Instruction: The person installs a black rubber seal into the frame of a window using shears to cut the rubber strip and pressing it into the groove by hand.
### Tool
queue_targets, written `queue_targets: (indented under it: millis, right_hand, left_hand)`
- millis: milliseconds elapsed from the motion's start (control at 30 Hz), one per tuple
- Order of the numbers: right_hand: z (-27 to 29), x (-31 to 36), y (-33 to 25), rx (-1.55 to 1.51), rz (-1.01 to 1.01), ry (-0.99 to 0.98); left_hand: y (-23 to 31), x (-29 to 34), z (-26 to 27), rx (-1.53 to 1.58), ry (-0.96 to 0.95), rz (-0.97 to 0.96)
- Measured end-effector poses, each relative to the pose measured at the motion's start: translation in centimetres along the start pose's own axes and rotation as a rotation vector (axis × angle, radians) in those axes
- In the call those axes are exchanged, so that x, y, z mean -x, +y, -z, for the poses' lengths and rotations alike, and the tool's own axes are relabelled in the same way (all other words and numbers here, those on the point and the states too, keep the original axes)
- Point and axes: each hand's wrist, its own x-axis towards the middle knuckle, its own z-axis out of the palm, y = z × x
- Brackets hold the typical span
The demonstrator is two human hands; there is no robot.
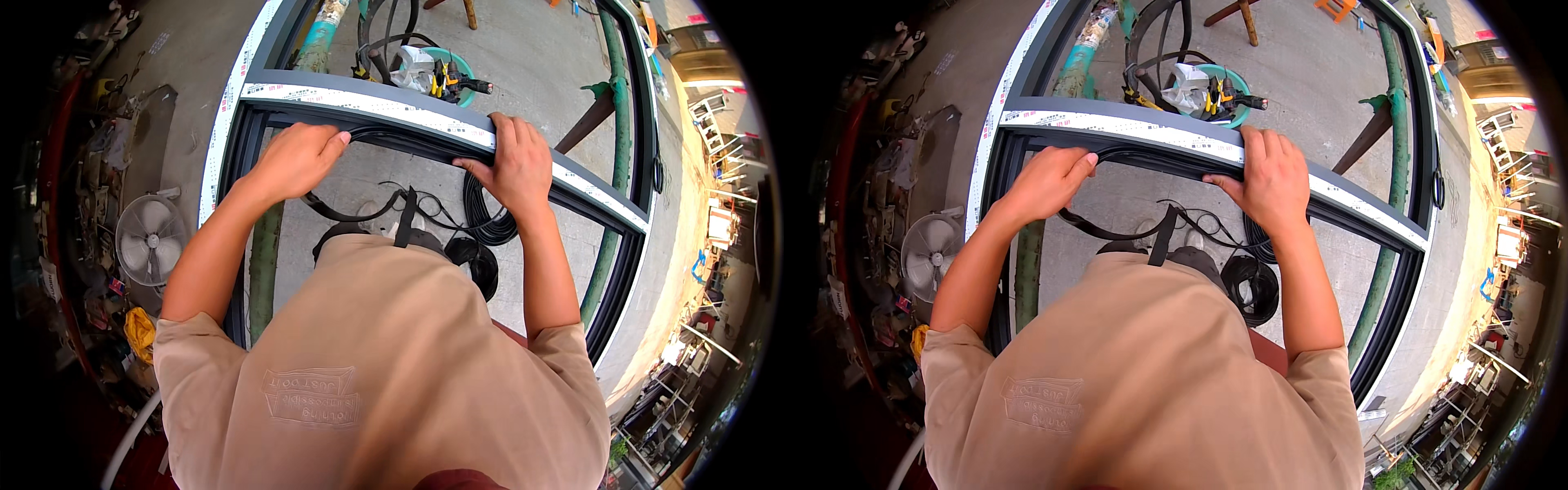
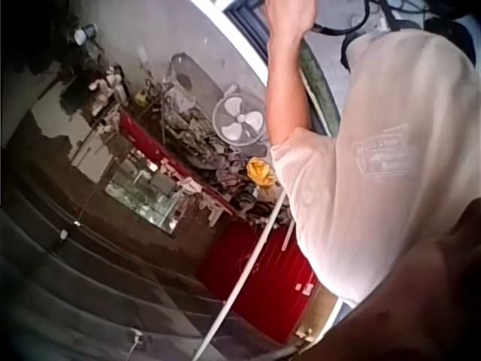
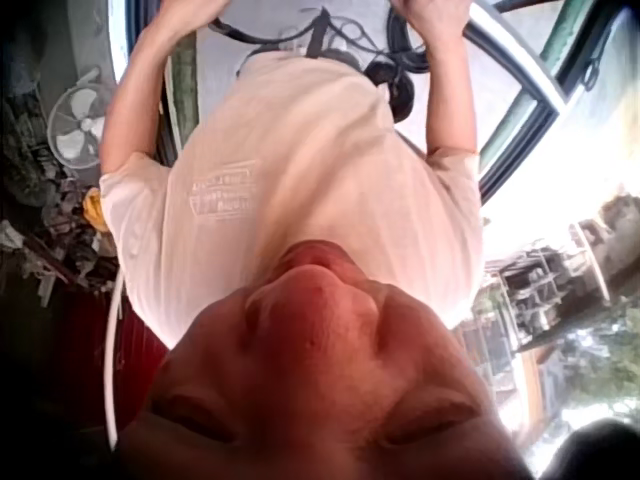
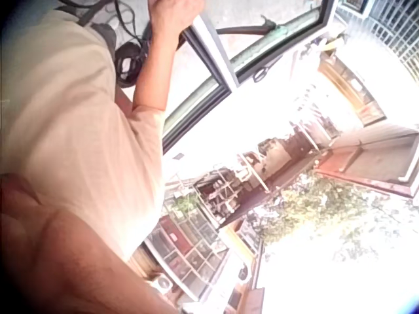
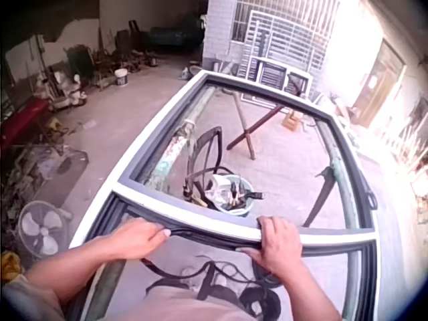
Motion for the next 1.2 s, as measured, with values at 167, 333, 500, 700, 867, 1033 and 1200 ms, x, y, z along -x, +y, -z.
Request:
queue_targets:
  millis: [167, 333, 500, 700, 867, 1033, 1200]
  right_hand:
    - [-0.1, 0.1, -0.1, 0.005, 0.011, 0.023]
    - [1.2, -0.3, -0.6, -0.101, 0.053, -0.024]
    - [1.0, -0.5, -0.7, -0.147, -0.053, -0.074]
    - [0.1, -0.4, -1.0, -0.064, -0.066, -0.031]
    - [0.5, -0.6, -1.0, -0.076, -0.040, -0.034]
    - [-0.3, -0.9, -2.6, -0.037, 0.053, 0.010]
    - [-1.4, -1.3, -2.9, -0.020, 0.062, 0.015]
  left_hand:
    - [-0.8, 0.2, -1.0, 0.053, 0.021, -0.134]
    - [1.0, 0.0, 0.1, -0.005, -0.086, 0.004]
    - [0.8, 0.0, 0.2, 0.037, -0.103, 0.014]
    - [0.1, 0.2, -0.7, 0.032, -0.087, -0.033]
    - [-0.6, 0.0, -1.3, 0.100, -0.026, -0.097]
    - [-1.2, 0.1, -1.9, 0.071, 0.041, -0.159]
    - [-0.9, 0.1, -1.7, 0.096, 0.056, -0.182]
